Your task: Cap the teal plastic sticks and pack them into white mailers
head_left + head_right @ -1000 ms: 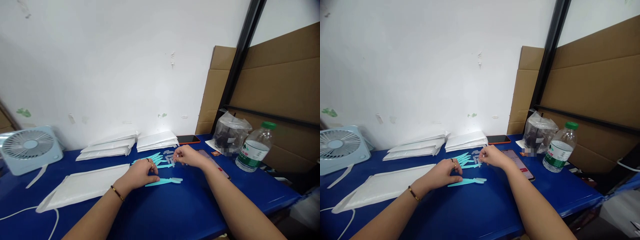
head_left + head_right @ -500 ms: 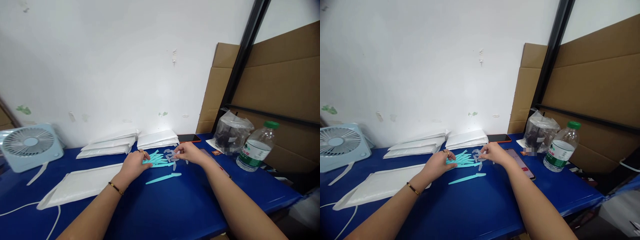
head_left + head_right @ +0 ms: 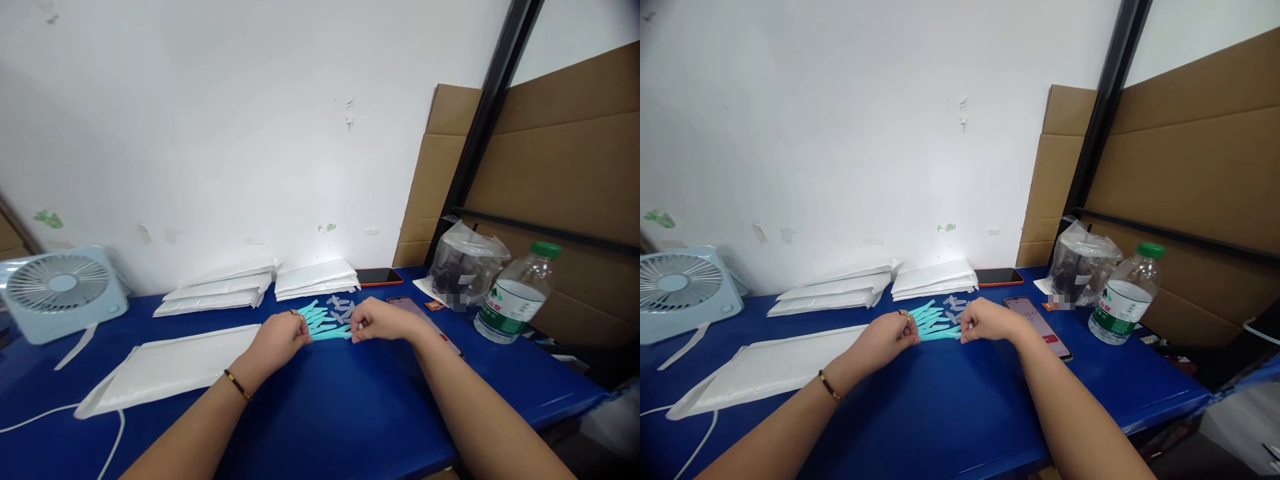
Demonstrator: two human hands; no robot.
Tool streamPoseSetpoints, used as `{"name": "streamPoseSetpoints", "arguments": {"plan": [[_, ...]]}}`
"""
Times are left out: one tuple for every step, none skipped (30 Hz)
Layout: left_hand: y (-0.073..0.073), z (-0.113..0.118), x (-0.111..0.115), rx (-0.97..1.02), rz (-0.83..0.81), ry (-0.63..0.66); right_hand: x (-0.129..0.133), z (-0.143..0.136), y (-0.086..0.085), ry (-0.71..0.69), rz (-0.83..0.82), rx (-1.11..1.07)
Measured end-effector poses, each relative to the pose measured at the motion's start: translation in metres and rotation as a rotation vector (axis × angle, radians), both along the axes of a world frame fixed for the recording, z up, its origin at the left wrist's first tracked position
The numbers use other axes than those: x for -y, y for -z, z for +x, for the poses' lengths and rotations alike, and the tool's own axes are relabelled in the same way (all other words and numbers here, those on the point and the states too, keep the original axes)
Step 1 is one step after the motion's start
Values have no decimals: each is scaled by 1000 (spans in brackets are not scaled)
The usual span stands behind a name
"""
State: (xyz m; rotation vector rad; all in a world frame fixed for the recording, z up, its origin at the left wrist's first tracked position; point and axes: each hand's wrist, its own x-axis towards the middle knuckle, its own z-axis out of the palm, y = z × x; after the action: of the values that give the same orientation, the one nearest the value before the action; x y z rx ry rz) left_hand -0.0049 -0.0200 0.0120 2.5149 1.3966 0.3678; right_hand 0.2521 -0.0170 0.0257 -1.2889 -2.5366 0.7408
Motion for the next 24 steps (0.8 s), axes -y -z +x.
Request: {"name": "streamPoseSetpoints", "arguments": {"plan": [[-1,-3,-3,-3,16,-27,-2,2,0,61,33,-18],[-2,-6,-5,-7,32,-50,-5,4,0,130,70,-38],[-1,-8,-7,-11,51,-66,-7,6,0,197,111,-56],[0,-9,-7,-14,73,-74,-10,8,0,253,152,-69],[3,-10,-7,-19,96,-71,-12,9,1,290,188,-73],[7,-9,-6,-27,110,-60,-14,11,3,310,219,-68],[10,-9,-5,-44,99,-37,-16,12,4,321,245,-57],[14,-8,-3,-66,67,-5,-17,15,5,328,265,-40],[17,-7,-1,-89,24,27,-18,17,7,334,278,-21],[19,-6,1,-107,-21,57,-19,21,8,336,282,3],[19,-5,4,-119,-58,82,-20,24,9,334,273,29],[18,-4,8,-124,-87,104,-20,28,9,330,249,56],[15,-3,13,-125,-109,126,-21,31,10,320,212,81],[11,-1,18,-125,-128,145,-21,35,11,308,172,101],[6,0,24,-126,-150,168,-22,37,11,298,135,112],[1,1,31,-128,-172,191,-23,40,12,291,104,116],[-3,2,38,-129,-194,212,-24,42,12,287,82,114],[-7,3,44,-132,-213,237,-24,44,12,285,69,108],[-11,4,50,-133,-228,260,-24,45,12,288,58,103],[-13,5,54,-133,-236,282,-24,46,11,296,49,98],[-15,5,56,-128,-232,300,-23,46,10,306,43,93],[-16,6,57,-116,-216,312,-22,46,9,308,41,86],[-16,7,56,-97,-189,314,-20,45,7,297,43,75],[-15,8,53,-74,-153,300,-18,43,6,274,46,60]]}}
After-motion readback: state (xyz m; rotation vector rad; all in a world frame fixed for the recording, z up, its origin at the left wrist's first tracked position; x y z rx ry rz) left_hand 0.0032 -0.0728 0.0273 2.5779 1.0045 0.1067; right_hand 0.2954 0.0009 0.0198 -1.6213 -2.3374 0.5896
